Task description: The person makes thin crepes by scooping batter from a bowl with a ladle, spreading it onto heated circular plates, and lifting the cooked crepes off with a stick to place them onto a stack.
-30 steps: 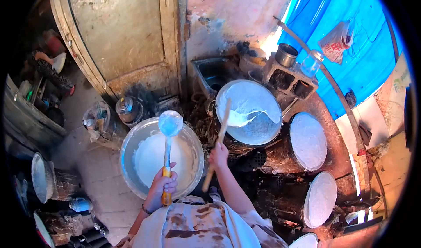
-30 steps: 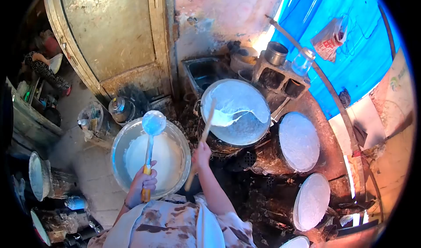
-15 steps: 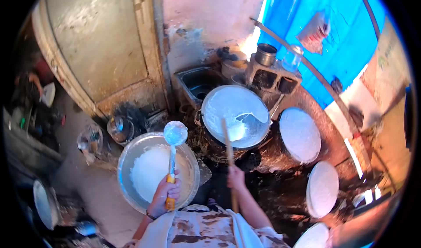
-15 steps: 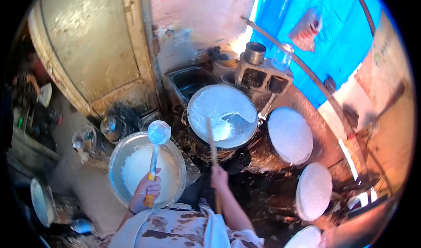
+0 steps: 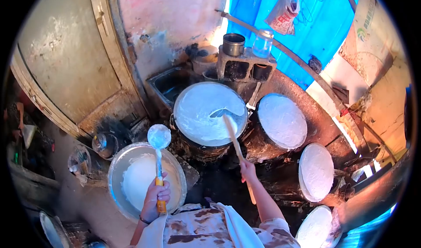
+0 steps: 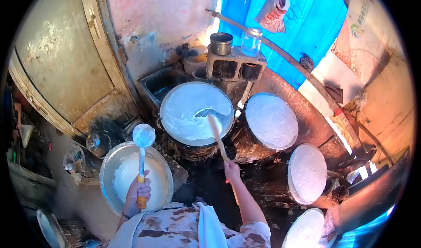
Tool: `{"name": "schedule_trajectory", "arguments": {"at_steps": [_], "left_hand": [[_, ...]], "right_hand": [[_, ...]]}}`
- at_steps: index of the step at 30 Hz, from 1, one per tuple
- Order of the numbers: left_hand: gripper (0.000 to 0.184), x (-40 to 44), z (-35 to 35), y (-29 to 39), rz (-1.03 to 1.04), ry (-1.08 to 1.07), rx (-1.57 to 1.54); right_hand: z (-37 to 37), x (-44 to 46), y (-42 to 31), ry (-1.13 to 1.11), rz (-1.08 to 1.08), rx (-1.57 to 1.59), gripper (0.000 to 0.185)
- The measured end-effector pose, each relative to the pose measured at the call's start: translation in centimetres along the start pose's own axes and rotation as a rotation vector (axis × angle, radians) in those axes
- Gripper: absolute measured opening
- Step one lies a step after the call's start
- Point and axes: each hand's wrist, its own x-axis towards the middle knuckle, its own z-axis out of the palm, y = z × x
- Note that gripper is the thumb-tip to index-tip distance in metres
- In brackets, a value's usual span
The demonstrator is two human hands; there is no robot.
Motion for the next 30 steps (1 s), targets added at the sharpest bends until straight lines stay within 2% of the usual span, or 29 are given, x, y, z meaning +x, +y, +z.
{"name": "schedule_trajectory", "arguments": {"at_steps": [1,2,5,8,9,11,12,14,15,16,18,20,22,24,27,28,30], "left_hand": [[0.045,0.3,0.1,-0.1,0.012,-0.002,-0.01],[0.045,0.6,0.5,-0.2,0.024,-0.005,-0.017],[0.045,1.3,1.6,-0.8,0.031,0.001,-0.03],[0.046,1.3,1.5,-0.5,0.02,0.002,-0.032],[0.047,1.3,1.4,-0.6,-0.001,-0.016,-0.025],[0.048,1.7,1.0,-0.6,-0.036,-0.031,-0.008],[0.048,1.8,1.2,-0.7,-0.03,-0.028,-0.016],[0.047,2.2,1.8,-0.7,-0.053,0.0,-0.004],[0.047,2.5,2.1,-0.6,-0.051,-0.001,-0.007],[0.047,2.8,2.4,-0.6,-0.051,-0.019,0.0],[0.047,3.1,2.7,-0.5,-0.065,-0.028,0.013],[0.048,3.3,2.8,-0.5,-0.068,-0.064,0.027],[0.048,3.0,2.1,-0.4,-0.072,-0.071,0.054],[0.049,3.2,2.3,-0.4,-0.058,-0.089,0.062],[0.05,3.2,3.0,0.3,-0.057,-0.039,0.142],[0.052,3.6,3.2,1.0,-0.07,-0.092,0.198],[0.053,4.5,3.5,2.2,-0.083,-0.143,0.255]], "right_hand": [[-0.3,1.2,-2.1,0.005,-0.062,0.041,0.027],[-0.1,4.1,-2.4,0.043,0.012,0.073,0.027],[1.0,6.4,-7.1,0.001,0.03,0.22,0.032],[1.0,4.0,-9.2,-0.006,0.045,0.403,0.032],[0.9,3.0,-8.6,0.003,0.037,0.549,0.023],[3.5,0.3,-7.5,0.186,0.054,0.749,0.026],[5.7,-0.4,-7.3,0.23,0.278,0.723,0.036],[11.0,-1.9,-6.2,0.18,0.22,0.724,0.031],[11.8,-2.9,-7.6,0.061,0.197,0.846,0.026],[11.5,-2.6,-8.9,-0.053,0.179,0.824,0.026],[10.0,-0.4,-9.4,-0.109,0.152,0.699,0.025],[7.2,1.3,-8.1,-0.044,0.069,0.739,0.024],[5.3,1.1,-6.7,0.026,0.126,0.882,0.023],[7.0,-1.2,-6.6,0.087,0.202,0.772,0.024],[9.1,-3.2,-7.5,-0.16,0.267,0.822,0.027],[8.6,-2.9,-8.1,-0.231,0.282,0.838,0.026],[6.5,-0.5,-8.2,-0.194,0.153,0.651,0.02]]}}
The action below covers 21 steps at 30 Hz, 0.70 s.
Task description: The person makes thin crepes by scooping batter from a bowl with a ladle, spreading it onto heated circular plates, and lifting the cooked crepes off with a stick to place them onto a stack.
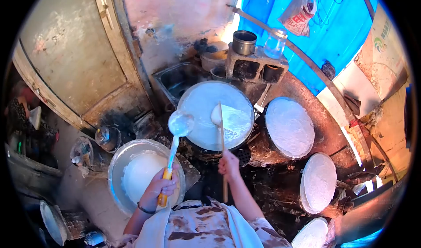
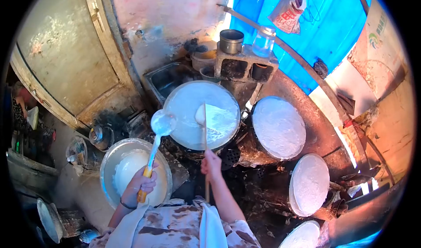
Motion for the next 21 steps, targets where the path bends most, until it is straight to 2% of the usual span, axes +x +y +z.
{"name": "schedule_trajectory", "arguments": {"at_steps": [1,2,3,5,7,8,10,12,14,17,18,20,21], "left_hand": [[0.055,0.6,-0.4,0.7,-0.032,-0.05,0.092],[0.058,1.0,-0.5,1.4,-0.063,-0.098,0.182],[0.058,1.2,0.1,2.2,-0.058,-0.09,0.176],[0.059,2.1,2.0,3.8,-0.098,-0.246,0.242],[0.055,3.6,3.6,4.4,-0.092,-0.277,0.232],[0.053,4.4,4.5,4.2,-0.081,-0.299,0.207],[0.051,6.8,5.7,3.0,-0.057,-0.256,0.193],[0.045,9.3,6.7,0.6,-0.015,-0.194,0.183],[0.04,12.3,6.7,-2.7,0.181,0.104,0.395],[0.036,13.6,7.2,-6.8,0.097,0.362,0.45],[0.035,13.5,7.1,-8.6,0.119,0.398,0.411],[0.028,14.0,5.7,-12.5,0.129,0.399,0.297],[0.028,13.3,6.1,-12.2,0.121,0.407,0.305]], "right_hand": [[-0.8,0.9,-1.3,0.072,-0.005,-0.007,0.016],[-2.0,2.1,-1.6,0.094,-0.108,0.006,0.02],[-2.9,3.1,-2.1,0.11,-0.091,0.08,0.02],[-3.1,3.3,-2.3,0.116,-0.066,0.143,0.021],[-3.1,1.8,-1.9,-0.054,0.081,-0.136,0.02],[-3.4,0.8,-1.8,-0.058,0.087,-0.146,0.02],[-4.4,-1.8,-1.4,-0.212,0.209,-0.107,0.018],[-5.4,-4.0,-0.9,-0.264,0.291,-0.012,0.022],[-5.3,-5.4,0.9,-0.183,0.167,-0.044,0.034],[-2.2,-5.2,5.0,0.172,0.044,0.14,0.032],[-1.8,-4.6,6.3,0.096,-0.004,0.142,0.04],[-1.7,-0.1,11.1,-0.036,-0.186,0.102,0.037],[-1.1,0.0,10.7,-0.034,-0.177,0.112,0.037]]}}
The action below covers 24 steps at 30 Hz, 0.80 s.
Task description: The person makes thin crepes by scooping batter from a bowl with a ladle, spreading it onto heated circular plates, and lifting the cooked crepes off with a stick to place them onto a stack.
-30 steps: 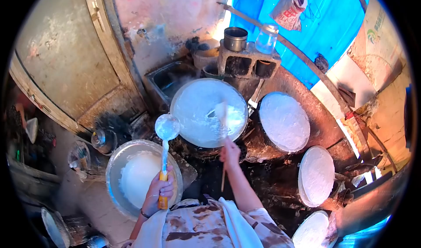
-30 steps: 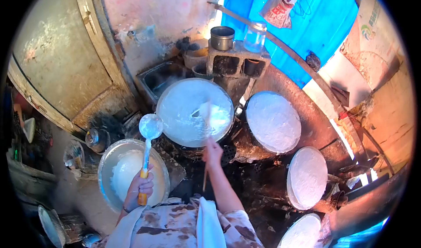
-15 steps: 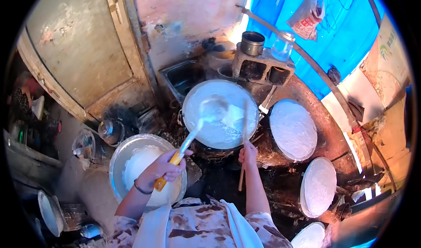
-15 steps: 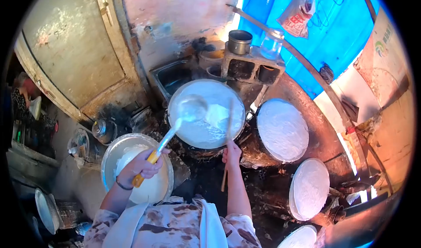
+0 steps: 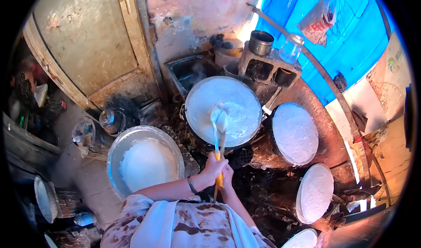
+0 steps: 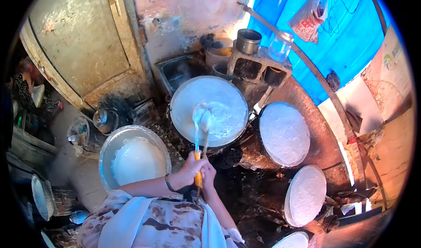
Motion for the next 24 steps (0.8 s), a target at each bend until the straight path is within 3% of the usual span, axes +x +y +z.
{"name": "schedule_trajectory", "arguments": {"at_steps": [2,3,5,7,8,9,10,11,13,15,17,19,20,21,24], "left_hand": [[0.016,-1.3,0.1,2.0,-0.277,-0.107,-0.273],[0.004,-0.2,-1.7,2.5,-0.513,-0.361,-0.724],[0.007,-1.9,-3.6,8.4,-0.6,-0.407,-1.032],[0.009,-2.0,-5.9,8.5,-0.546,-0.661,-1.112],[0.011,-2.6,-6.0,8.3,-0.421,-0.609,-0.985],[0.011,-2.6,-5.6,8.4,-0.424,-0.598,-0.978],[0.011,-2.4,-5.0,8.6,-0.34,-0.52,-0.915],[0.011,-2.2,-4.6,9.0,-0.255,-0.443,-0.849],[0.011,-2.0,-4.7,10.0,-0.28,-0.399,-0.898],[0.013,-1.1,-5.5,10.1,-0.423,-0.559,-1.264],[0.018,-1.7,-6.1,10.0,-0.385,-0.558,-1.303],[0.024,-2.5,-7.3,9.7,-0.366,-0.534,-1.309],[0.024,-2.9,-8.2,9.3,-0.369,-0.531,-1.3],[0.027,-3.3,-9.3,9.0,-0.372,-0.5,-1.325],[0.036,-4.7,-13.5,6.7,-0.376,-0.492,-1.305]], "right_hand": [[2.6,1.1,-3.3,-0.224,-0.1,-0.058,0.033],[3.1,1.1,-5.0,-0.136,0.194,0.134,0.033],[4.2,-0.4,-9.0,-0.188,0.308,0.11,0.038],[5.7,-1.6,-11.0,-0.183,0.272,0.113,0.042],[6.1,-2.0,-11.4,-0.17,0.064,0.031,0.04],[6.2,-2.2,-11.5,-0.154,-0.14,-0.056,0.038],[6.0,-1.8,-11.5,-0.13,-0.216,-0.036,0.045],[6.1,-1.6,-12.2,-0.048,-0.241,-0.086,0.045],[4.7,0.0,-12.3,0.037,-0.237,-0.111,0.043],[0.9,3.6,-8.9,0.132,-0.312,-0.229,0.039],[-0.7,3.8,-8.6,0.179,-0.317,-0.264,0.038],[-2.2,4.0,-7.3,0.079,-0.942,-0.849,0.04],[-1.2,1.5,-11.2,0.017,-0.728,-1.219,0.037],[-1.2,1.5,-12.2,-0.007,-0.663,-1.451,0.032],[-3.7,7.2,-12.2,0.088,-0.718,-1.456,0.032]]}}
